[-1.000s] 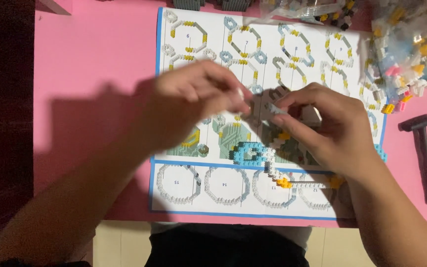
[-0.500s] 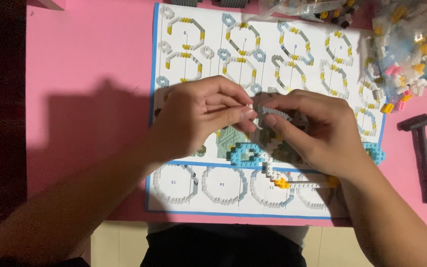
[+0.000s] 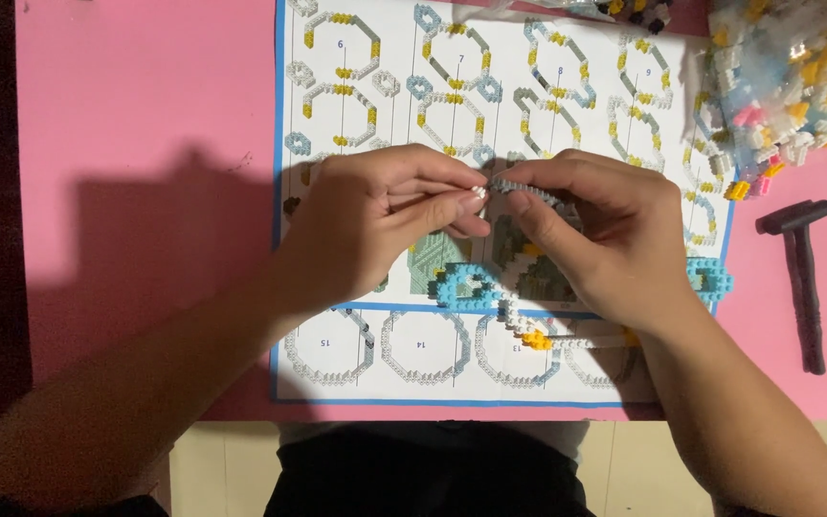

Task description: The person assembles small plastic bricks by hand, following a printed instruction sheet. They connect white, yellow, and blue pieces into a curved structure, occasionally picking up additional bricks from nearby bags.

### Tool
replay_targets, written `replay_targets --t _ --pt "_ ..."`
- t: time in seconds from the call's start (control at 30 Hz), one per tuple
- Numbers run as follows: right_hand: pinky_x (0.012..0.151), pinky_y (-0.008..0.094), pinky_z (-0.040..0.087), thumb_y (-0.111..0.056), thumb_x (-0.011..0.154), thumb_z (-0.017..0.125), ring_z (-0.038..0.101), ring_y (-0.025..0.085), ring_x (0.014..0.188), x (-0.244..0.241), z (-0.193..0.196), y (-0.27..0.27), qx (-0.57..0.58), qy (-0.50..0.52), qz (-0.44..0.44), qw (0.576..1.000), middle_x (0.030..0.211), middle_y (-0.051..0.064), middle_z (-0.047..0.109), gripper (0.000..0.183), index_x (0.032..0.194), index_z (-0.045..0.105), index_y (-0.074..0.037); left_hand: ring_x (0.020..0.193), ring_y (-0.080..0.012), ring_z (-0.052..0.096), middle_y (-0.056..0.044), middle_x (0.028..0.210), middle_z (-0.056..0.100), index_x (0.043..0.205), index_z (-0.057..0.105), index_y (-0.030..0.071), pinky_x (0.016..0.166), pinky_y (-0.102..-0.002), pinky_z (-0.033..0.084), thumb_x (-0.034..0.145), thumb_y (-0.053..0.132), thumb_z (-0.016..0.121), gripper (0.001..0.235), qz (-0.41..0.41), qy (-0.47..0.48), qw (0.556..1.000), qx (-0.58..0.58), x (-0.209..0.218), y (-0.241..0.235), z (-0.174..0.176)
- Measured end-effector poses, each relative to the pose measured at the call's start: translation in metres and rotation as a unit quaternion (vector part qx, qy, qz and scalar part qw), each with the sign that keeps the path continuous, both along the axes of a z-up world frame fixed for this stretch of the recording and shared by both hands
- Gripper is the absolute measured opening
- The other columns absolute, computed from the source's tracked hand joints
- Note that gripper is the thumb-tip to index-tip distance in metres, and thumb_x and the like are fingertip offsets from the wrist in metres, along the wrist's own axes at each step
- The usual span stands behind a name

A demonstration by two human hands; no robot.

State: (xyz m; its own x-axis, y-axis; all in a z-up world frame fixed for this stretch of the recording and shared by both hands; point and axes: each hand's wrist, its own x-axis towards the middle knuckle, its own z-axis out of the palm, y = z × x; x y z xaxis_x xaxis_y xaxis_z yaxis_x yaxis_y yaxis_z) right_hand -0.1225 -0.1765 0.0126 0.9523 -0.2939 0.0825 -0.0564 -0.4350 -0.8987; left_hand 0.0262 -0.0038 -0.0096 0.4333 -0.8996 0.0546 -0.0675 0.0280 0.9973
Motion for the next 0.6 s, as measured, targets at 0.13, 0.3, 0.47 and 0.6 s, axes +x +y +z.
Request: replay_targets --t 0.13,0.3,0.47,0.6 --pt "0.089 0.031 0.058 -0.008 0.105 0.067 0.075 0.023 0.105 -0.0012 -0.0012 0.0009 -0.002 0.023 -0.012 1.0 0.115 0.018 0.078 0.019 0.119 0.074 0.003 0.09 -0.0249 0.087 -0.021 0.095 0.083 0.118 0.07 -0.005 0.083 -0.029 0.072 0.099 0.007 0.07 0.022 0.01 0.001 1.0 0.007 -0.0012 -0.0006 -0.0003" --pt "0.09 0.03 0.06 -0.004 0.104 0.068 0.076 0.025 0.107 -0.0007 -0.002 0.0011 -0.004 0.012 0.002 1.0 0.115 0.02 0.078 0.019 0.12 0.073 0.005 0.091 -0.0252 0.088 -0.021 0.097 0.083 0.118 0.071 -0.006 0.084 -0.029 0.072 0.099 0.008 0.07 0.023 0.009 0.003 1.0 0.017 -0.0008 -0.0006 0.0003" --pt "0.09 0.03 0.063 -0.007 0.104 0.067 0.077 0.024 0.106 0.001 0.0006 0.0034 0.023 0.023 0.0 0.999 0.117 0.019 0.078 0.019 0.119 0.073 0.004 0.09 -0.0246 0.087 -0.02 0.095 0.083 0.116 0.071 -0.006 0.083 -0.028 0.072 0.099 0.006 0.07 0.02 0.011 0.003 1.0 0.01 -0.001 -0.001 -0.0015" --pt "0.094 0.032 0.064 -0.008 0.102 0.069 0.076 0.022 0.106 0.0021 0.0007 0.0067 0.071 0.031 -0.004 0.997 0.117 0.019 0.078 0.019 0.115 0.072 0.006 0.088 -0.0243 0.088 -0.019 0.095 0.082 0.114 0.072 -0.004 0.082 -0.028 0.072 0.098 0.006 0.071 0.019 0.013 0.011 1.0 0.021 -0.0011 -0.0014 -0.001"
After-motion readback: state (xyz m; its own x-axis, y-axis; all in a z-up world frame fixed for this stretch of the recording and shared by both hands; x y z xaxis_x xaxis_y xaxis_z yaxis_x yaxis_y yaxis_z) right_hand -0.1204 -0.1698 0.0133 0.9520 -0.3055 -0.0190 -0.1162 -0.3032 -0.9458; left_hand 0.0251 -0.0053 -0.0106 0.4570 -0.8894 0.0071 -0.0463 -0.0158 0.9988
